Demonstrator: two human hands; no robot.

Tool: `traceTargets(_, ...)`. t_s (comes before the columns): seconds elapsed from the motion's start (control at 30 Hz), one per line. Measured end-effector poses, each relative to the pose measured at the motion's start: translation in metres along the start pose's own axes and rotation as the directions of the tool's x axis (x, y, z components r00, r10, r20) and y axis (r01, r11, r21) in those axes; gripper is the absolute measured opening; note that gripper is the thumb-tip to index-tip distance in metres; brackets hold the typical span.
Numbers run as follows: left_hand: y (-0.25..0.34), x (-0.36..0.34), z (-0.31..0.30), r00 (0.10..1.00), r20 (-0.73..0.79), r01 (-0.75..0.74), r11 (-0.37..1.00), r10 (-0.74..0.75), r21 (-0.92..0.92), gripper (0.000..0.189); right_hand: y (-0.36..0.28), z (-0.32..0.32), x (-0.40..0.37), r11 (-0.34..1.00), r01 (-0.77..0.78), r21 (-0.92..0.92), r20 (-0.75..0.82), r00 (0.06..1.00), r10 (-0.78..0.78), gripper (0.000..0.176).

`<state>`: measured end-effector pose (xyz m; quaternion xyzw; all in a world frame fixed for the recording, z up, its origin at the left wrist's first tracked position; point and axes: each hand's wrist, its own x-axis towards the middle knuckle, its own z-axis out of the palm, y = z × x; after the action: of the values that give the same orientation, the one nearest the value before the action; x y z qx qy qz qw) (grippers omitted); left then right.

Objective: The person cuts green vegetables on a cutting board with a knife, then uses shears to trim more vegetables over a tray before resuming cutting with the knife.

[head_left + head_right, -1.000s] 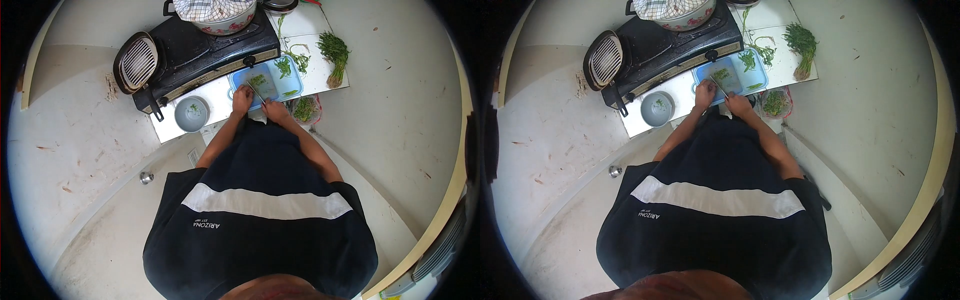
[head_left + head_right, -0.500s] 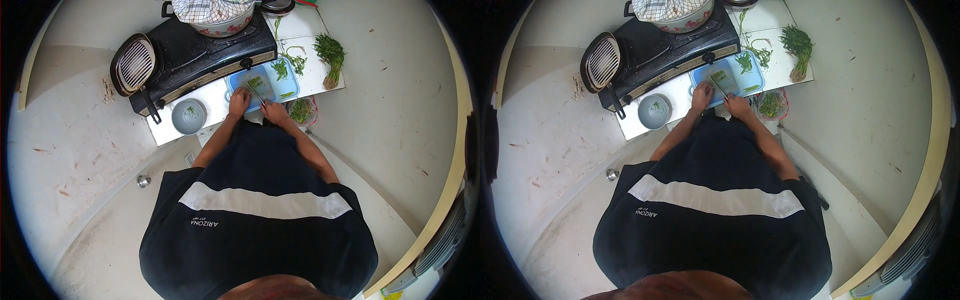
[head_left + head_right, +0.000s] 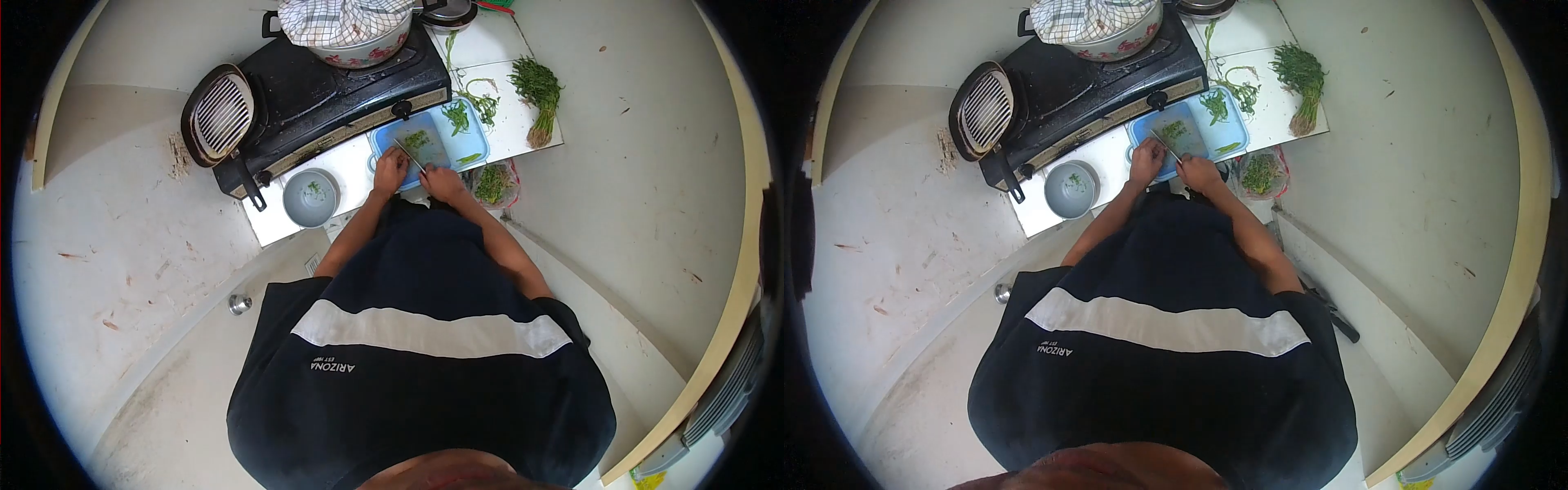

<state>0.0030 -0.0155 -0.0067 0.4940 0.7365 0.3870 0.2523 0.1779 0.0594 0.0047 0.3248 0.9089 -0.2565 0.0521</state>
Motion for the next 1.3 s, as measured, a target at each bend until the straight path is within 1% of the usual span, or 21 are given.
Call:
traceTargets(0.07, -0.002, 0.000, 0.001, 1.000, 0.001, 0.029, 0.997, -0.029, -0.066, 0.009, 0.004, 0.005, -0.005, 1.000, 0.022, 0.009, -0.014, 1.000, -0.022, 0.041)
traceTargets(0.2, -0.001, 0.000, 0.000, 0.999, -0.039, -0.005, 0.996, 0.002, -0.084, 0.008, 0.007, 0.004, -0.010, 0.999, 0.034, -0.019, -0.003, 0.999, -0.034, 0.040)
traceTargets(0.27, 0.001, -0.003, -0.005, 0.999, 0.046, -0.017, 0.999, 0.015, 0.043, 0.010, 0.003, 0.008, -0.009, 0.999, 0.032, -0.037, -0.044, 0.998, -0.033, 0.040)
traceTargets(0.3, -0.001, -0.004, -0.005, 0.999, 0.046, -0.016, 0.999, 0.014, 0.045, 0.010, 0.000, 0.011, -0.006, 0.999, 0.033, -0.036, -0.044, 0.998, -0.035, 0.040)
traceTargets(0.37, -0.006, -0.003, -0.004, 0.985, 0.019, -0.171, 0.979, 0.170, 0.113, 0.011, -0.006, 0.014, 0.003, 0.999, -0.007, -0.039, -0.077, 0.997, 0.004, 0.041)
traceTargets(0.4, -0.008, -0.004, -0.004, 0.986, 0.017, -0.169, 0.979, 0.168, 0.117, 0.011, -0.009, 0.014, 0.003, 0.999, -0.004, -0.036, -0.077, 0.997, 0.001, 0.041)
traceTargets(0.47, -0.011, -0.004, -0.004, 0.969, 0.052, -0.245, 0.960, 0.240, 0.138, 0.011, -0.010, 0.011, 0.001, 0.998, -0.055, -0.019, -0.037, 0.998, 0.054, 0.041)
traceTargets(0.5, -0.011, -0.005, -0.004, 0.968, 0.044, -0.249, 0.963, 0.245, 0.103, 0.011, -0.010, 0.012, -0.001, 0.999, -0.048, -0.023, -0.038, 0.998, 0.047, 0.041)
traceTargets(0.6, -0.014, -0.007, -0.005, 0.965, 0.034, -0.264, 0.961, 0.262, 0.088, 0.011, -0.011, 0.014, -0.001, 0.996, -0.058, -0.070, -0.053, 0.997, 0.054, 0.041)
traceTargets(0.67, -0.019, -0.006, -0.003, 0.973, 0.050, -0.228, 0.971, 0.225, 0.075, 0.011, -0.017, 0.017, -0.006, 0.993, -0.111, -0.039, -0.050, 0.993, 0.109, 0.042)
traceTargets(0.7, -0.016, -0.002, -0.004, 0.978, 0.059, -0.204, 0.976, 0.200, 0.071, 0.011, -0.020, 0.016, -0.006, 0.987, -0.152, -0.053, -0.016, 0.988, 0.151, 0.044)
traceTargets(0.73, -0.013, -0.002, -0.005, 0.977, 0.063, -0.207, 0.976, 0.203, 0.062, 0.011, -0.022, 0.014, -0.008, 0.985, -0.161, -0.058, -0.016, 0.987, 0.161, 0.044)
traceTargets(0.8, -0.009, -0.002, -0.005, 0.996, 0.058, -0.072, 0.997, 0.070, 0.029, 0.007, -0.025, 0.010, -0.013, 0.987, -0.160, 0.008, -0.023, 0.987, 0.160, 0.044)
traceTargets(0.83, -0.008, -0.001, -0.004, 0.995, 0.062, -0.078, 0.997, 0.076, 0.021, 0.007, -0.024, 0.008, -0.016, 0.986, -0.168, 0.003, -0.026, 0.985, 0.169, 0.044)
traceTargets(0.9, -0.011, 0.000, -0.002, 0.999, 0.041, -0.014, 0.999, 0.016, -0.038, 0.008, -0.025, 0.004, -0.024, 0.984, -0.176, -0.042, -0.021, 0.984, 0.175, 0.044)
traceTargets(0.93, -0.014, 0.004, -0.002, 0.999, 0.042, -0.022, 0.999, 0.024, -0.040, 0.008, -0.026, 0.001, -0.023, 0.983, -0.180, -0.044, -0.028, 0.984, 0.178, 0.044)
traceTargets(1.0, -0.015, 0.005, -0.001, 0.999, 0.029, -0.039, 0.991, 0.043, -0.129, 0.007, -0.025, -0.002, -0.028, 0.968, -0.250, -0.020, 0.034, 0.967, 0.251, 0.042)
traceTargets(1.03, -0.013, 0.006, -0.001, 0.998, 0.031, -0.042, 0.990, 0.047, -0.132, 0.007, -0.024, -0.001, -0.027, 0.967, -0.255, -0.022, 0.032, 0.966, 0.255, 0.042)
traceTargets(1.1, -0.013, 0.004, 0.000, 1.000, 0.018, 0.022, 0.985, -0.019, -0.172, 0.008, -0.023, 0.000, -0.027, 0.969, -0.245, -0.006, 0.004, 0.970, 0.245, 0.045)
traceTargets(1.23, -0.013, 0.003, 0.001, 1.000, -0.021, 0.000, 0.987, -0.003, -0.163, 0.008, -0.026, -0.001, -0.025, 0.978, -0.210, -0.019, 0.005, 0.978, 0.210, 0.045)
traceTargets(1.3, -0.011, 0.004, -0.002, 0.999, -0.004, -0.032, 0.993, 0.032, -0.117, 0.008, -0.023, 0.001, -0.022, 0.989, -0.150, -0.002, 0.011, 0.989, 0.150, 0.045)
